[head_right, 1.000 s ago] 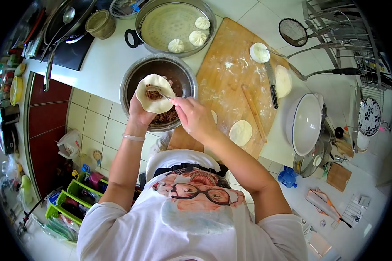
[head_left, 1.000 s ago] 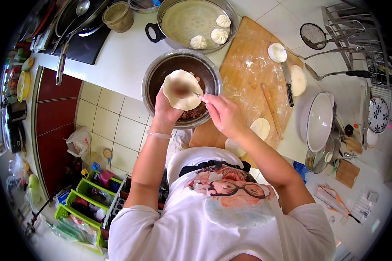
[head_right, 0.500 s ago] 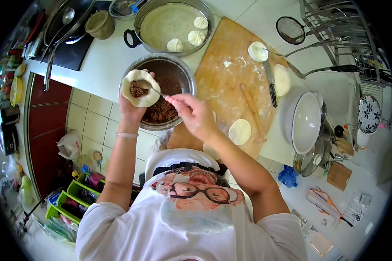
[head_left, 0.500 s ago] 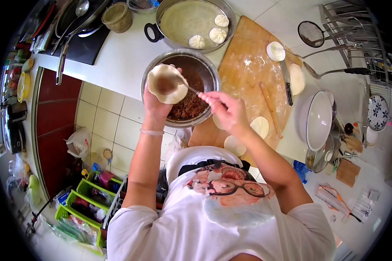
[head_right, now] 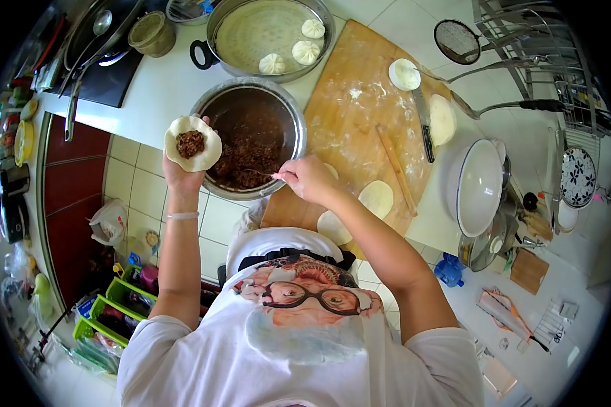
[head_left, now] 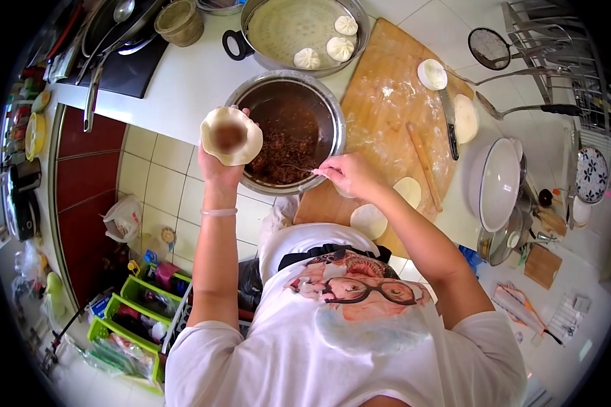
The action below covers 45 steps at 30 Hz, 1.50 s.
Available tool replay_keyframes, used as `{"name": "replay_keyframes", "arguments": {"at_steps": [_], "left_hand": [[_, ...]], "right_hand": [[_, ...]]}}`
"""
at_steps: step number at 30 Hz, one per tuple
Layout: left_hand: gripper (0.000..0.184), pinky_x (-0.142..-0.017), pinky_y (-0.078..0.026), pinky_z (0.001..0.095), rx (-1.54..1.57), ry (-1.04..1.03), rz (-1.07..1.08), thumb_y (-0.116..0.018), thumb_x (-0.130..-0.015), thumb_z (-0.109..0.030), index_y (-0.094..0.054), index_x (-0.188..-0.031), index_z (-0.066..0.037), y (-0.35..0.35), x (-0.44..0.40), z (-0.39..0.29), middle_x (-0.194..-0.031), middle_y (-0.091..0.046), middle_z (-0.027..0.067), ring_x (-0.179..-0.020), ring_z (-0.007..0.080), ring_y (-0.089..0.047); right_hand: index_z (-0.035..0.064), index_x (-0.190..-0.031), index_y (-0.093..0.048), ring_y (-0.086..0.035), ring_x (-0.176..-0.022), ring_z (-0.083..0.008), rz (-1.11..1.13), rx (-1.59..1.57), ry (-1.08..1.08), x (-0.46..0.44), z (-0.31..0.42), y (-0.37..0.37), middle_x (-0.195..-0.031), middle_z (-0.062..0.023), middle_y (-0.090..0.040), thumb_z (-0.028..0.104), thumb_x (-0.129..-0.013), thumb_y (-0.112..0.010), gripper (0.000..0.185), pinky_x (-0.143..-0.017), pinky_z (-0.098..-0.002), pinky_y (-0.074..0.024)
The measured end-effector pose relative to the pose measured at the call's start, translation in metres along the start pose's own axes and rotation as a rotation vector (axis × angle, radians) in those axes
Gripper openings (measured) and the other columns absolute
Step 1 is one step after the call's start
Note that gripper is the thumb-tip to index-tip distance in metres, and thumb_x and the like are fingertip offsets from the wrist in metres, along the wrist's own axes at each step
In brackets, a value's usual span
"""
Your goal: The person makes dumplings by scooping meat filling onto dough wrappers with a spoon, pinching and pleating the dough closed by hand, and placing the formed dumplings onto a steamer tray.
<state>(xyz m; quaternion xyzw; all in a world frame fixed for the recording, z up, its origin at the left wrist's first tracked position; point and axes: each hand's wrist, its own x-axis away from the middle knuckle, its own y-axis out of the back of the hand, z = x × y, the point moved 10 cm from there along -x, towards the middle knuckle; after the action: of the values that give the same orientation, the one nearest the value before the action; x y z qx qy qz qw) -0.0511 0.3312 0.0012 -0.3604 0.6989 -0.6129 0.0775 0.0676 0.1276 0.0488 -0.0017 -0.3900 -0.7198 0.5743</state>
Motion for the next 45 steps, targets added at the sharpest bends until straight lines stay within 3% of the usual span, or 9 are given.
{"name": "replay_keyframes", "arguments": {"at_steps": [7, 10, 12, 18, 33, 39, 42, 44, 45], "left_hand": [[0.042, -0.103, -0.043, 0.0565, 0.027, 0.004, 0.011, -0.036, -0.1, -0.029, -0.056, -0.124, -0.002, -0.002, -0.001, 0.002, -0.127, -0.057, 0.0188, -0.126, 0.039, -0.049], [0.042, -0.102, -0.043, 0.0575, -0.059, -0.046, -0.088, -0.034, -0.1, -0.03, -0.054, -0.126, -0.003, 0.006, -0.002, -0.003, -0.125, -0.058, 0.018, -0.124, 0.041, -0.05], [0.042, -0.102, -0.043, 0.0577, -0.058, -0.041, -0.069, -0.035, -0.1, -0.031, -0.054, -0.126, -0.003, 0.005, -0.003, -0.004, -0.125, -0.058, 0.0181, -0.124, 0.0408, -0.05], [0.043, -0.102, -0.043, 0.058, -0.07, -0.048, -0.128, -0.035, -0.1, -0.031, -0.054, -0.125, -0.002, 0.007, -0.003, -0.006, -0.125, -0.058, 0.018, -0.124, 0.0405, -0.05], [0.04, -0.104, -0.044, 0.0524, -0.048, -0.191, -0.239, -0.039, -0.1, -0.029, -0.057, -0.123, -0.002, 0.011, 0.05, 0.028, -0.125, -0.059, 0.0175, -0.124, 0.0385, -0.05], [0.036, -0.099, -0.047, 0.0491, -0.038, -0.038, -0.127, -0.043, -0.099, -0.028, -0.059, -0.119, -0.003, 0.007, 0.027, 0.085, -0.119, -0.063, 0.0155, -0.112, 0.0334, -0.059], [0.036, -0.098, -0.047, 0.0488, -0.021, 0.055, -0.123, -0.04, -0.1, -0.027, -0.058, -0.12, -0.003, -0.01, 0.017, 0.105, -0.119, -0.063, 0.0148, -0.11, 0.0317, -0.06], [0.037, -0.1, -0.046, 0.0503, 0.014, 0.092, -0.054, -0.04, -0.1, -0.027, -0.059, -0.12, -0.002, -0.014, 0.008, 0.112, -0.119, -0.063, 0.0168, -0.113, 0.0349, -0.058], [0.037, -0.101, -0.045, 0.0511, 0.045, 0.109, -0.026, -0.04, -0.1, -0.026, -0.059, -0.12, -0.001, -0.021, 0.008, 0.116, -0.119, -0.063, 0.0174, -0.115, 0.0361, -0.057]], "right_hand": [[-0.0002, -0.09, -0.071, -0.066, -0.065, -0.0281, 0.052, -0.082, 0.011, -0.009, -0.012, -0.018, -0.077, -0.0162, -0.07, 0.013, -0.089, -0.063, 0.016, -0.063, -0.0379, -0.0506], [-0.0015, -0.089, -0.071, -0.057, -0.053, -0.0167, 0.127, -0.351, -0.175, -0.017, -0.047, -0.037, -0.066, -0.0093, -0.064, 0.014, -0.089, -0.064, 0.017, -0.05, -0.0321, -0.0444], [0.0005, -0.086, -0.069, -0.041, -0.047, -0.0071, 0.268, -0.631, -0.378, -0.011, -0.062, -0.054, -0.062, -0.002, -0.057, 0.016, -0.091, -0.064, 0.018, -0.041, -0.0255, -0.0307], [0.0021, -0.091, -0.065, -0.029, -0.043, -0.0027, 0.345, -0.928, -0.523, 0.0, -0.064, -0.06, -0.071, 0.0002, -0.057, 0.018, -0.09, -0.063, 0.016, -0.039, -0.0214, -0.0181], [0.0038, -0.103, -0.068, -0.034, -0.048, 0.0002, 0.284, -1.017, -0.312, -0.002, -0.067, 0.013, -0.067, 0.0046, -0.052, 0.023, -0.089, -0.066, 0.023, -0.04, -0.0184, -0.0179], [0.0014, -0.105, -0.067, -0.035, -0.049, -0.0001, 0.236, -1.006, -0.318, 0.013, -0.047, 0.036, -0.068, 0.0038, -0.053, 0.015, -0.094, -0.058, 0.02, -0.04, -0.0181, -0.0188], [0.0005, -0.106, -0.067, -0.042, -0.054, -0.0016, 0.073, -0.896, -0.205, 0.007, -0.036, 0.039, -0.068, 0.0047, -0.054, 0.014, -0.095, -0.057, 0.02, -0.043, -0.0187, -0.0276], [0.0018, -0.109, -0.066, -0.055, -0.058, -0.0095, -0.305, -0.498, 0.21, 0.01, -0.009, 0.062, -0.073, 0.0003, -0.058, 0.012, -0.095, -0.058, 0.019, -0.049, -0.0245, -0.042], [0.0018, -0.109, -0.066, -0.055, -0.058, -0.0095, -0.302, -0.489, 0.213, 0.012, -0.007, 0.052, -0.073, 0.0003, -0.058, 0.012, -0.095, -0.058, 0.019, -0.049, -0.0245, -0.042]]}}
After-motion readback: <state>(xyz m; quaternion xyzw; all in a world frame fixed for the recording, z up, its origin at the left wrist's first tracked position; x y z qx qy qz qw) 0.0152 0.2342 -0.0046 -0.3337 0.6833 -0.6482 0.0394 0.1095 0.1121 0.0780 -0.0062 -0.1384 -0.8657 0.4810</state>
